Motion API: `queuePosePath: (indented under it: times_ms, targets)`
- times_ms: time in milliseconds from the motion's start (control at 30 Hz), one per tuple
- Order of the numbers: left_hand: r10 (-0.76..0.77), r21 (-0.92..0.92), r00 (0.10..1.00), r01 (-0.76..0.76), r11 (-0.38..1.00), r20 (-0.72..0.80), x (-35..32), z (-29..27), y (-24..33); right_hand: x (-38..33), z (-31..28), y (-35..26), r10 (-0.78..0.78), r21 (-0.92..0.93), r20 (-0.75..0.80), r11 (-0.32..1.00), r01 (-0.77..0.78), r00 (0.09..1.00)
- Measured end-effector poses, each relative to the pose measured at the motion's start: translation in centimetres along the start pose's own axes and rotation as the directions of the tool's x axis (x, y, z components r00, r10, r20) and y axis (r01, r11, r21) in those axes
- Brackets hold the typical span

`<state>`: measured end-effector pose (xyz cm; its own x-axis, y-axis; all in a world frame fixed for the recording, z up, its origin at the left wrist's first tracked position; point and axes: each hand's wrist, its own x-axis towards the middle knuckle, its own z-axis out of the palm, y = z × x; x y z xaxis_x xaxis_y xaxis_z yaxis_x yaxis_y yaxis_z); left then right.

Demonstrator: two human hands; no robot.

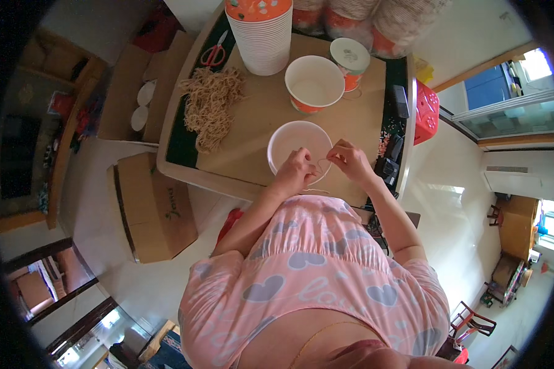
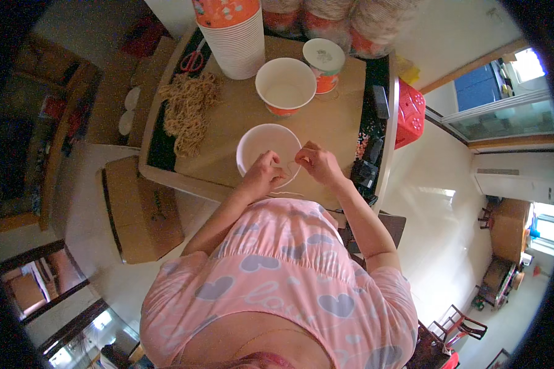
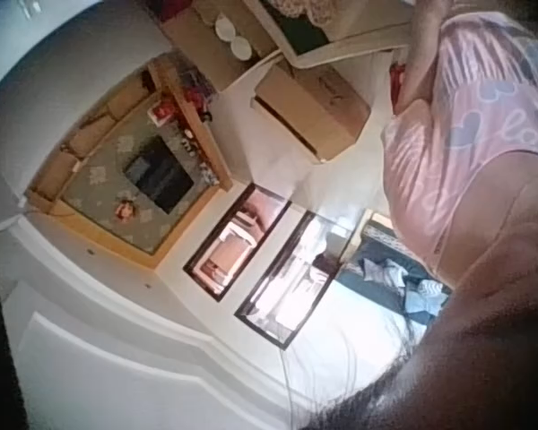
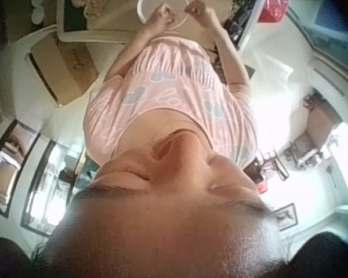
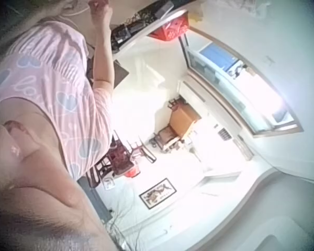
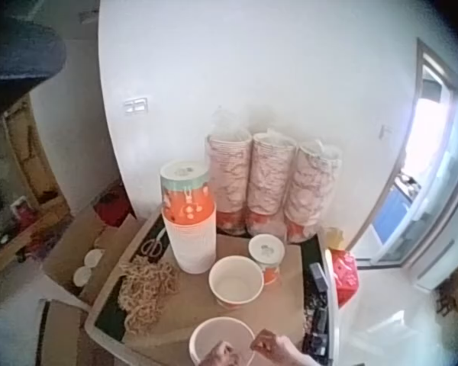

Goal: Unpacking stacks of paper cups from a plastic bag and threading string through the rim holes.

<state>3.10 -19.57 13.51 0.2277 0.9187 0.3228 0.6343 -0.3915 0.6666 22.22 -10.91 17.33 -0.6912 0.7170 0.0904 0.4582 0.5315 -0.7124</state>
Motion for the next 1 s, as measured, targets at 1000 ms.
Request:
queuePosePath:
  times_ms: [1000]
  targets:
    - [-0.527,-0.755,0.591,0.635,-0.163,0.611,2.1,1.0,-1.5,-2.5,5.6,-2.6,0.215,0.21,-0.439,0.969,-0.133,0.873]
